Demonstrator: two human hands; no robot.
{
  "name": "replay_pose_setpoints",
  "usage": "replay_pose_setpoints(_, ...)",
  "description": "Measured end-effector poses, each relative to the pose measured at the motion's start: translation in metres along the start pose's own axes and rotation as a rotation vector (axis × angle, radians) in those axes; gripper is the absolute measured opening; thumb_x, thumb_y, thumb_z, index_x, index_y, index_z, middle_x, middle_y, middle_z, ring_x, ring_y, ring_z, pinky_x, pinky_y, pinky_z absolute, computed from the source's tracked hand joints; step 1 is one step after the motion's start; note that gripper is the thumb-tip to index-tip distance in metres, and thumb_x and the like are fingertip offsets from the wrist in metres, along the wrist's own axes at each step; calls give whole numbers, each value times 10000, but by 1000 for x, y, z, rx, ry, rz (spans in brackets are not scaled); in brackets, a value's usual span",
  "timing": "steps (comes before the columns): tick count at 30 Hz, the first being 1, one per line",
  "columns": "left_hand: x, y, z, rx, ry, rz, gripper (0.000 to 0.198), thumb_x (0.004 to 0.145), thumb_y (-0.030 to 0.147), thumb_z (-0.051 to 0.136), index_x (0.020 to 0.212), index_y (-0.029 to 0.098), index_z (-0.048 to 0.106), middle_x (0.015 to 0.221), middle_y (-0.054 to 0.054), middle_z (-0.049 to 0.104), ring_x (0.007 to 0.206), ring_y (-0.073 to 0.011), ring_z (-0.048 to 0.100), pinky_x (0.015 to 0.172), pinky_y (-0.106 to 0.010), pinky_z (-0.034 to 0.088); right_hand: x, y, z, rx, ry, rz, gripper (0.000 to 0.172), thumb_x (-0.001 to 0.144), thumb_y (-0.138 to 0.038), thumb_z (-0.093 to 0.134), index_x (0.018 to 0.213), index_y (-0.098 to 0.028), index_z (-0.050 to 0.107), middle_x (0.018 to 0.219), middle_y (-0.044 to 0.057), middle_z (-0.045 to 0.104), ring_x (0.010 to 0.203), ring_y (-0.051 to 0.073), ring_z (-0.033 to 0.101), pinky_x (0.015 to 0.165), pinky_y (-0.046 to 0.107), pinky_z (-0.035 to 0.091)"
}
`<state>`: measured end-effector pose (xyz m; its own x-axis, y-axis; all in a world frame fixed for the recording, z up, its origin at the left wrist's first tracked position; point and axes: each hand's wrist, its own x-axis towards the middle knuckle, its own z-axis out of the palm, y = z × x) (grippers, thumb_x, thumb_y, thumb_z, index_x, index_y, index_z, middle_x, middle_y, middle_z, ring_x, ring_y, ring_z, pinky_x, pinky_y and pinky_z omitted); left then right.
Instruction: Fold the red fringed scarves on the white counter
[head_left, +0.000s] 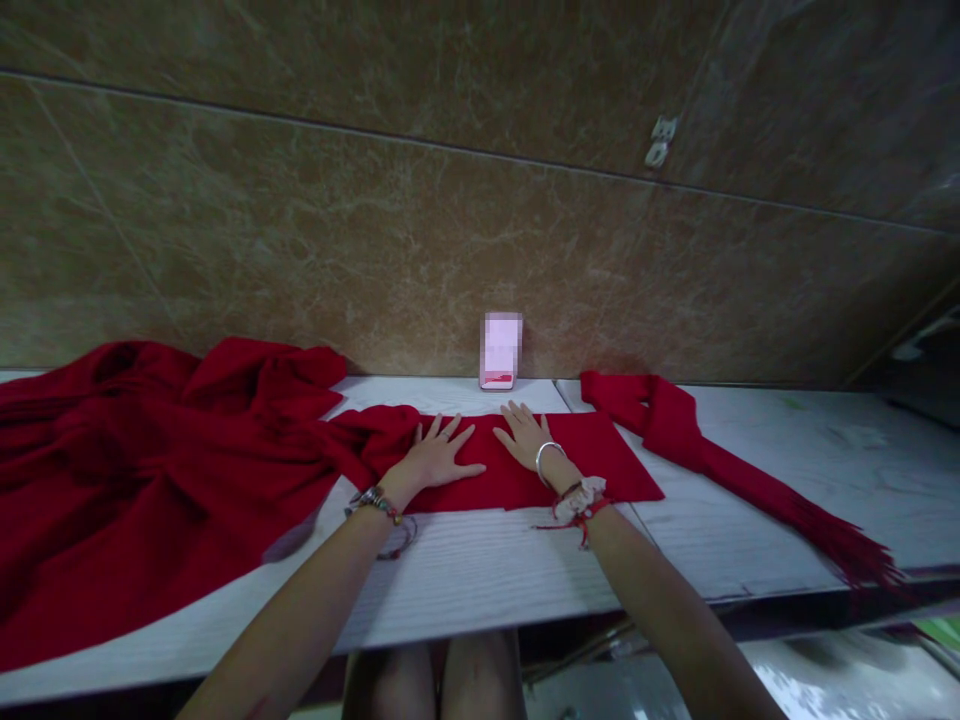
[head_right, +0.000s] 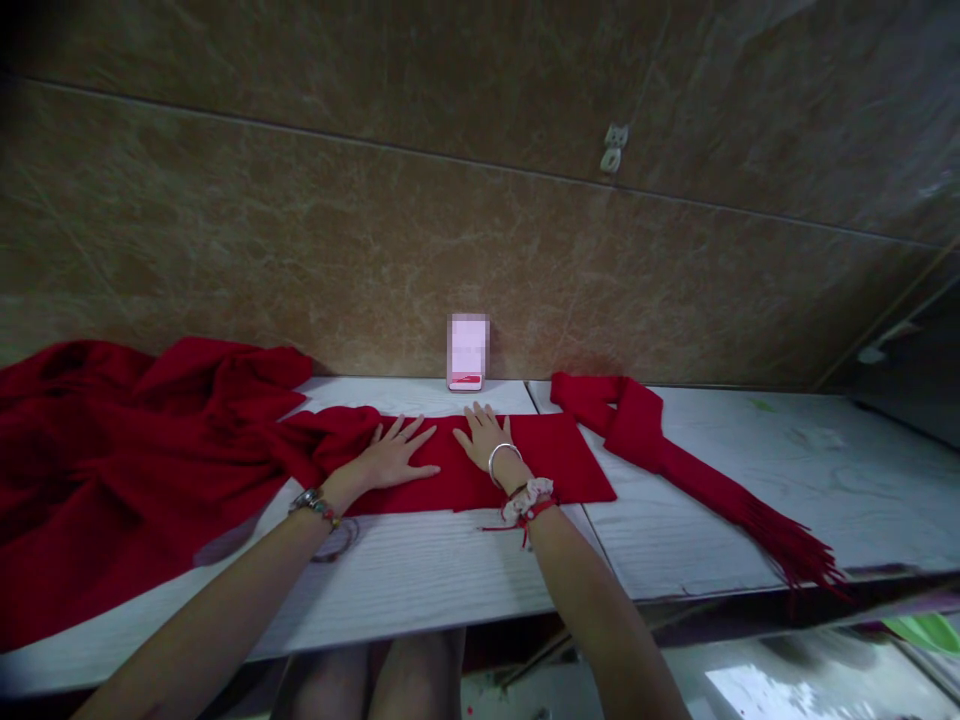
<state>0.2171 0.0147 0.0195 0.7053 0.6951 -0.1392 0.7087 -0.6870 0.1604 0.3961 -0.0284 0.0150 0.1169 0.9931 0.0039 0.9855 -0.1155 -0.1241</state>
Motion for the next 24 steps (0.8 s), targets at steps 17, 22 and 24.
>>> replay_pose_setpoints(17,-14,-1,-20,-41,-209,26,969,639,652,519,1394,206,108,1458,-100,-16,1313,-323,-62,1010,-558,40,-13,52,-11,-52,-142,204,550,891,-430,205,1380,-177,206,1460,80,129,1323,242,128,1037,479,161)
replay_pose_setpoints(22,-10,0,-12,-55,-65,-25,640,824,567,317,1360,223,253,1450,-81,167,1323,-279,95,1010,-549,127,-18,61,-15,-95,-57,300,565,893,-427,216,1375,-133,221,1452,114,148,1314,265,158,1044,469,146)
replay_pose_setpoints(24,-9,4,-7,-42,51,-74,557,871,515,245,1339,220,305,1421,-95,255,1303,-266,189,1002,-538,180,-17,49,-13,-61,-67,170,572,890,-435,221,1381,-143,205,1456,94,133,1320,251,138,1051,446,152)
